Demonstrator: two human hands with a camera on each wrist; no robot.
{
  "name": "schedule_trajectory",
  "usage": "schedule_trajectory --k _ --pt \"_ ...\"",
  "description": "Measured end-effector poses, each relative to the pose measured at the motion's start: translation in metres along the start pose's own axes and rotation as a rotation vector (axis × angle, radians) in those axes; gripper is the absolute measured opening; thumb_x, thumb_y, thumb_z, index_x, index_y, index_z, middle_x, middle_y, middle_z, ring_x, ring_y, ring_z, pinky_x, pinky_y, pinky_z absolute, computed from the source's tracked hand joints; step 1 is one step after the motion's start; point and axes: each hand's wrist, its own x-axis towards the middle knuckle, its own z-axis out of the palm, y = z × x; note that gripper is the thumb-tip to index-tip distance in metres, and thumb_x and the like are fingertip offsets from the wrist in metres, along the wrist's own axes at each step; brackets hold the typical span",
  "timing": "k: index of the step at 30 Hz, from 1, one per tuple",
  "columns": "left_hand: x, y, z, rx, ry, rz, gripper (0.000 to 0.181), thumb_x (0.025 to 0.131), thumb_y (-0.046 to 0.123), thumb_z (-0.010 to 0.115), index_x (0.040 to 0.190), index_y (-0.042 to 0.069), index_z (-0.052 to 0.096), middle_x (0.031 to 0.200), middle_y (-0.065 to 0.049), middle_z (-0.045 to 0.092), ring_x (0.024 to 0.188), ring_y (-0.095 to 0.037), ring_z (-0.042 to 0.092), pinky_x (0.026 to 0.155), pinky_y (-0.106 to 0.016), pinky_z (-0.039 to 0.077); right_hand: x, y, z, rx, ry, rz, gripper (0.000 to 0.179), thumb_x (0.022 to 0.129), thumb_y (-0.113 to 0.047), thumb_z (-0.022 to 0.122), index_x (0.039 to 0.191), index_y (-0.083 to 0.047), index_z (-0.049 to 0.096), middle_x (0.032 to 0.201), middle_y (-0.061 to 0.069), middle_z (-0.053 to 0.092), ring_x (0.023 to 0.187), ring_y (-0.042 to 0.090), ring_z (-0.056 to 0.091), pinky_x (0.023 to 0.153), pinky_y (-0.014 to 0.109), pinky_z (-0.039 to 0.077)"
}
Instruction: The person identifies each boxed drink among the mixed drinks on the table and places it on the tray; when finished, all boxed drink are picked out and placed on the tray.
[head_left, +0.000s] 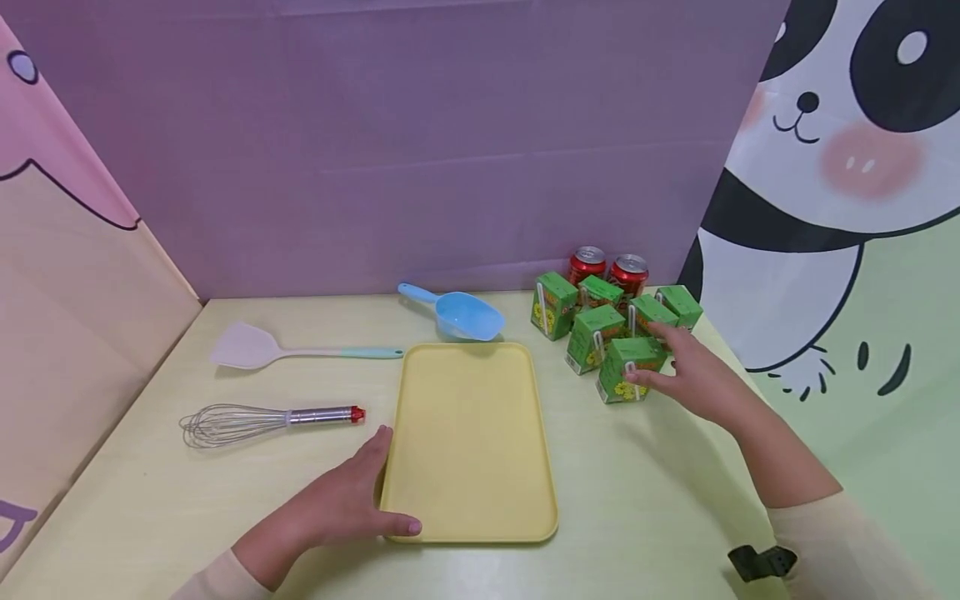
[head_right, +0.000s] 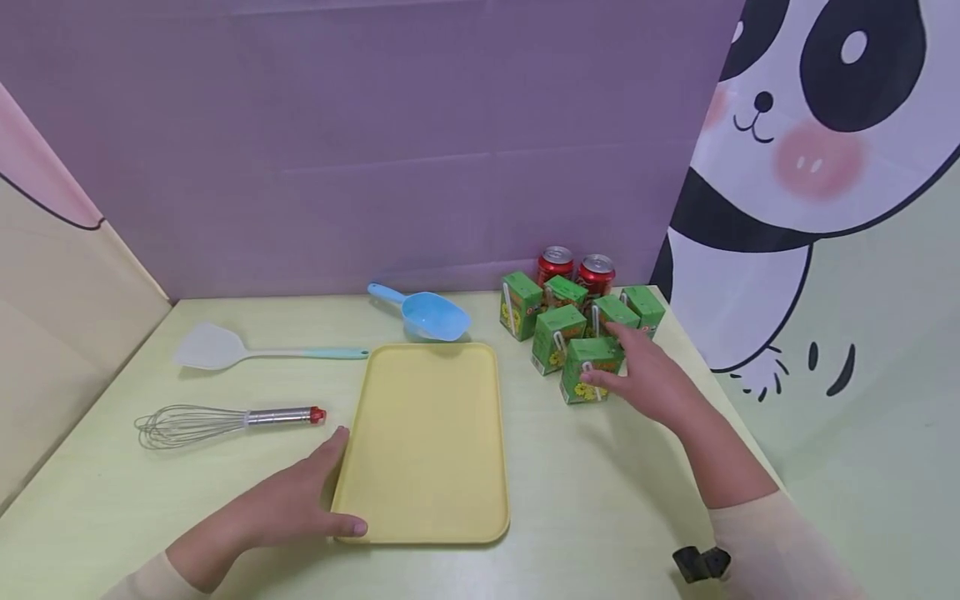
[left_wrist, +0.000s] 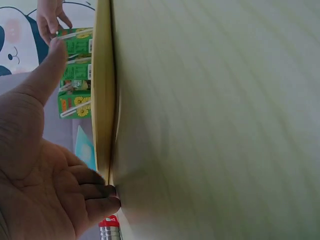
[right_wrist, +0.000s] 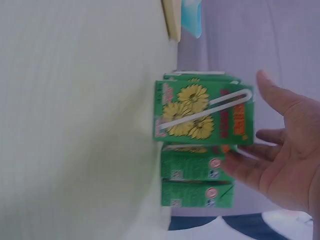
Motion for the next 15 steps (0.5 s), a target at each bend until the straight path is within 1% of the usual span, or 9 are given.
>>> schedule_trajectory --k 3,4,6,9,11,15 --pt "-0.002 -0.001 0.000 0.022 -0.020 0.016 0.133 0.064 0.070 0.078 0.156 0.001 0.013 0.164 -0.014 0.016 0.150 -0.029 0.020 0.117 -0.050 0.027 0.007 0.008 0.003 0.035 0.000 -0.017 0.092 0.089 -0.046 0.069 0.151 0.006 0.025 0.147 0.033 0.030 0.131 0.049 0.039 0.102 0.064 0.040" --pt "-0.002 -0.001 -0.001 0.028 -0.024 0.024 0.133 0.063 0.069 0.079 0.156 0.000 0.014 0.163 -0.015 0.017 0.150 -0.030 0.020 0.117 -0.051 0.027 0.009 0.010 0.003 0.035 0.005 -0.023 0.088 0.090 -0.042 0.070 0.150 0.006 0.028 0.145 0.033 0.032 0.129 0.048 0.039 0.102 0.064 0.039" --pt "-0.002 -0.002 0.000 0.046 -0.029 0.036 0.132 0.063 0.068 0.080 0.156 -0.001 0.016 0.163 -0.017 0.018 0.150 -0.031 0.019 0.117 -0.051 0.027 0.012 0.013 0.004 0.020 0.020 -0.029 0.078 0.090 -0.038 0.070 0.145 0.006 0.037 0.138 0.031 0.037 0.124 0.046 0.043 0.101 0.063 0.040" --pt "-0.002 -0.004 0.001 0.071 -0.038 0.045 0.131 0.063 0.068 0.080 0.155 -0.001 0.017 0.163 -0.016 0.018 0.151 -0.031 0.016 0.116 -0.052 0.028 0.016 0.016 0.006 -0.011 0.048 -0.032 0.064 0.089 -0.035 0.072 0.135 0.006 0.050 0.127 0.027 0.044 0.114 0.042 0.049 0.096 0.059 0.042" --pt "-0.001 -0.005 0.002 0.086 -0.040 0.047 0.131 0.063 0.069 0.079 0.156 0.000 0.017 0.163 -0.015 0.018 0.151 -0.030 0.016 0.116 -0.052 0.028 0.017 0.017 0.006 -0.015 0.061 -0.022 0.059 0.088 -0.035 0.073 0.128 0.005 0.055 0.122 0.024 0.047 0.109 0.040 0.051 0.093 0.055 0.044" --pt "-0.001 -0.007 0.003 0.108 -0.038 0.057 0.129 0.064 0.071 0.077 0.155 0.000 0.019 0.163 -0.014 0.019 0.151 -0.030 0.017 0.115 -0.052 0.030 0.017 0.011 0.007 -0.017 0.076 -0.006 0.062 0.086 -0.040 0.074 0.124 0.005 0.057 0.120 0.023 0.050 0.109 0.038 0.051 0.092 0.054 0.045"
